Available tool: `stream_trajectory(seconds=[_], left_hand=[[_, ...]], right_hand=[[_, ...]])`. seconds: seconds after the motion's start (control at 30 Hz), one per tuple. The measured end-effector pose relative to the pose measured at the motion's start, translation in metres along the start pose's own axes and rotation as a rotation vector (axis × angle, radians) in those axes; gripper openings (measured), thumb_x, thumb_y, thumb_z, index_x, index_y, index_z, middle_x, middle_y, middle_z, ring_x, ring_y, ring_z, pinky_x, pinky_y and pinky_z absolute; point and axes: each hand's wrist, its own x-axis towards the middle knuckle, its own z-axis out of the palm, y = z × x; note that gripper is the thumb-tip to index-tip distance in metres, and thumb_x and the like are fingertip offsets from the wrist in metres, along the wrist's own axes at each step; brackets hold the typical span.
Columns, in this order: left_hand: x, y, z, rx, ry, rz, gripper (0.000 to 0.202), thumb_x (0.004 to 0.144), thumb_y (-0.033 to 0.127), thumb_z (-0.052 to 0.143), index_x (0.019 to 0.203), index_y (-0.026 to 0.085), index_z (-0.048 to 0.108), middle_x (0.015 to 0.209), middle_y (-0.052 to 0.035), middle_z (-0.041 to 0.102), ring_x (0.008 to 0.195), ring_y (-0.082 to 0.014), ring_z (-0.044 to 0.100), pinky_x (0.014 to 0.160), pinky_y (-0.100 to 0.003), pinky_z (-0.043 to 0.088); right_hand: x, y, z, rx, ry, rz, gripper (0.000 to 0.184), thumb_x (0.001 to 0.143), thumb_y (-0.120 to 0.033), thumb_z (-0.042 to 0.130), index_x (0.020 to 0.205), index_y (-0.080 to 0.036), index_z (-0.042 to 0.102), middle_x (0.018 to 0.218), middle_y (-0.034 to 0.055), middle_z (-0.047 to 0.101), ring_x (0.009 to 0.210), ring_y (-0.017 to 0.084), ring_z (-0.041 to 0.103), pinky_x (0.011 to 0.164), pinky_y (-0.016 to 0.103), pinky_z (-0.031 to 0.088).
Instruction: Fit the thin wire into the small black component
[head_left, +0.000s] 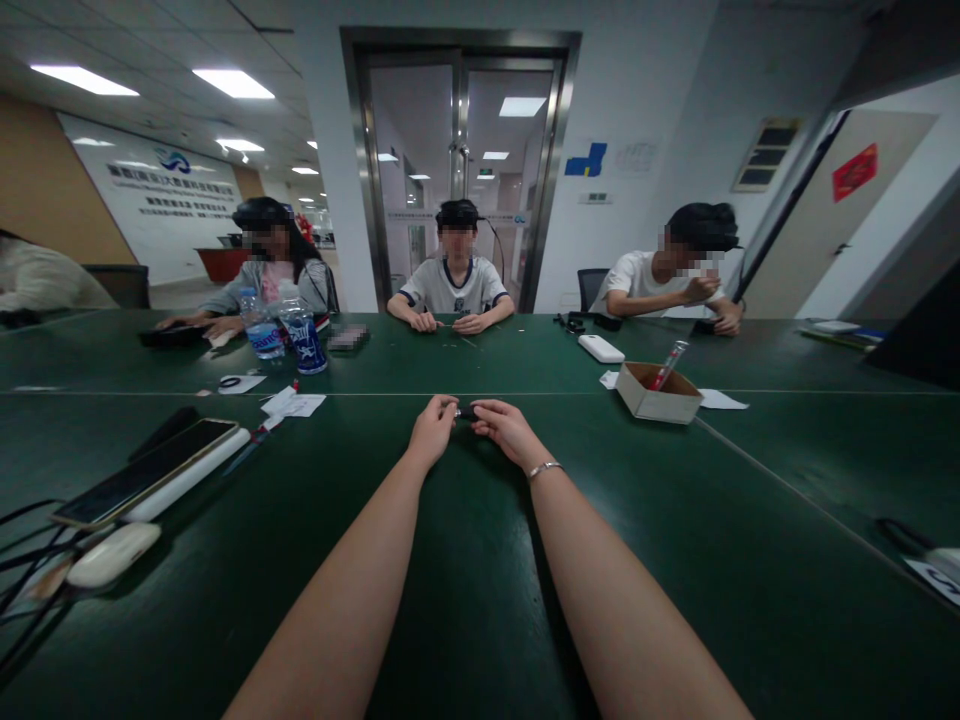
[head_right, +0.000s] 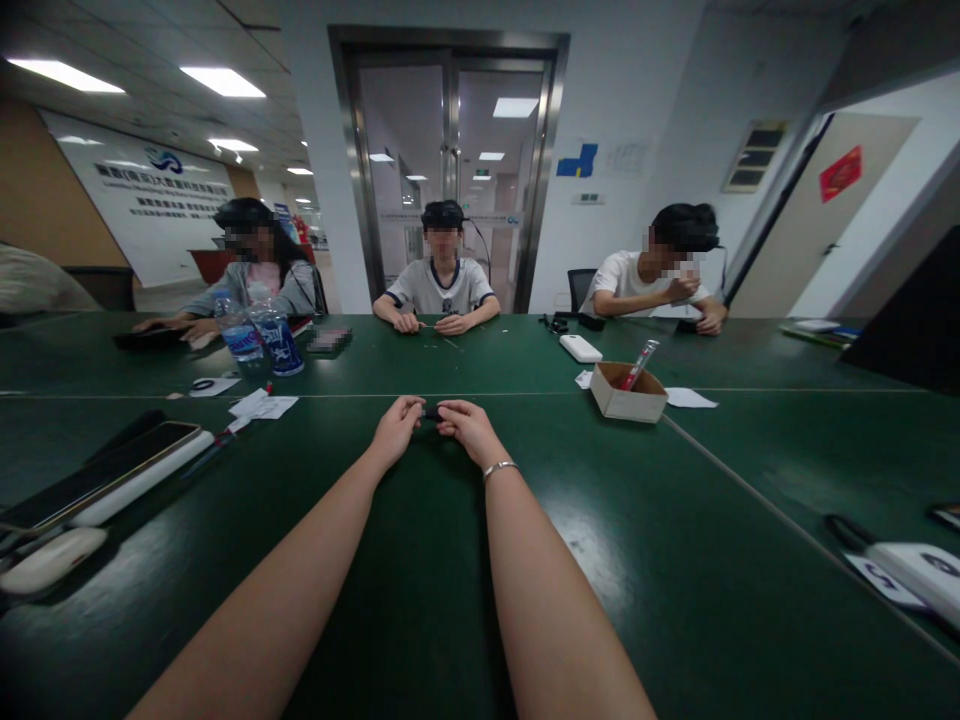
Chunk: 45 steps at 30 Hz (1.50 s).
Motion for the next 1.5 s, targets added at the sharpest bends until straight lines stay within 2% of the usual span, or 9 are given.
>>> stream_trajectory(seconds=[0.17,0.37,0.47,0.7,0.87,1.07,1.23,1.4,1.5], left_hand=[[-0.001,0.003,0.001,-0.004,0.022,-0.015,0.023,0.08,0.023,0.055,0.101,0.019,0.06,0.088,-0.0039,0.061,0.077,-0.0152,0.057,0.063,-0.023,0.04],[-0.003,0.006,0.001,-0.04,-0.041,0.009,0.021,0.088,0.03,0.044,0.096,0.018,0.059,0.055,0.0031,0.048,0.052,-0.0121,0.047,0.052,-0.022,0.034],[-0.003,0.005,0.001,-0.037,-0.042,0.016,0.021,0.088,0.031,0.044,0.095,0.018,0.06,0.054,0.0036,0.047,0.05,-0.0114,0.045,0.05,-0.022,0.032],[-0.003,0.005,0.001,-0.079,-0.063,0.066,0.02,0.086,0.029,0.045,0.096,0.018,0.059,0.055,0.0036,0.047,0.05,-0.0107,0.045,0.05,-0.021,0.032],[-0.003,0.005,0.001,-0.119,-0.072,0.053,0.021,0.086,0.028,0.044,0.096,0.017,0.058,0.053,0.004,0.045,0.048,-0.0101,0.043,0.049,-0.02,0.03],[-0.002,0.003,0.0,-0.097,-0.081,0.056,0.021,0.085,0.029,0.046,0.096,0.018,0.059,0.055,0.0037,0.047,0.05,-0.0105,0.045,0.05,-0.021,0.032],[-0.002,0.004,0.001,-0.093,-0.078,0.053,0.022,0.085,0.028,0.045,0.097,0.017,0.059,0.055,0.0035,0.047,0.05,-0.0105,0.044,0.05,-0.021,0.032],[-0.003,0.006,0.0,-0.093,-0.077,0.058,0.022,0.084,0.028,0.044,0.096,0.016,0.058,0.053,0.0039,0.046,0.049,-0.0107,0.044,0.05,-0.021,0.031],[-0.004,0.007,0.0,-0.103,-0.077,0.054,0.022,0.085,0.027,0.044,0.097,0.016,0.058,0.054,0.0036,0.046,0.049,-0.0105,0.045,0.05,-0.021,0.032]], right_hand=[[0.0,0.0,0.0,-0.001,0.003,0.006,0.016,0.071,-0.009,0.075,0.085,-0.011,0.068,0.07,0.005,0.065,0.056,0.01,0.06,0.054,0.019,0.051],[-0.002,-0.003,0.001,-0.046,-0.045,0.018,0.019,0.07,-0.005,0.071,0.087,-0.013,0.068,0.076,0.0033,0.064,0.058,0.009,0.06,0.052,0.017,0.051],[-0.003,-0.005,0.002,-0.054,-0.065,-0.009,0.029,0.068,-0.002,0.071,0.092,-0.016,0.066,0.083,0.0012,0.062,0.063,0.009,0.062,0.056,0.015,0.053],[0.0,-0.003,0.007,-0.191,-0.057,0.051,0.016,0.085,-0.029,0.064,0.089,-0.015,0.058,0.067,0.0015,0.059,0.049,0.011,0.059,0.043,0.019,0.05],[-0.004,-0.006,0.005,-0.079,-0.146,-0.025,0.032,0.071,-0.008,0.07,0.098,-0.02,0.057,0.083,-0.0005,0.062,0.066,0.011,0.064,0.057,0.018,0.054],[-0.003,-0.006,0.006,-0.199,-0.106,0.027,0.017,0.079,-0.022,0.066,0.091,-0.017,0.056,0.07,0.0005,0.06,0.049,0.01,0.058,0.041,0.017,0.048],[-0.003,-0.006,0.008,-0.151,-0.101,-0.009,0.045,0.068,-0.012,0.072,0.107,-0.022,0.051,0.09,0.0004,0.06,0.061,0.011,0.063,0.049,0.019,0.053],[-0.002,-0.006,0.01,-0.261,-0.059,0.031,0.023,0.08,-0.024,0.064,0.097,-0.017,0.051,0.067,-0.0016,0.056,0.043,0.009,0.053,0.034,0.017,0.043],[-0.003,-0.007,0.009,-0.164,-0.117,-0.027,0.045,0.067,-0.013,0.07,0.104,-0.023,0.046,0.079,-0.0031,0.058,0.054,0.011,0.06,0.041,0.018,0.049]])
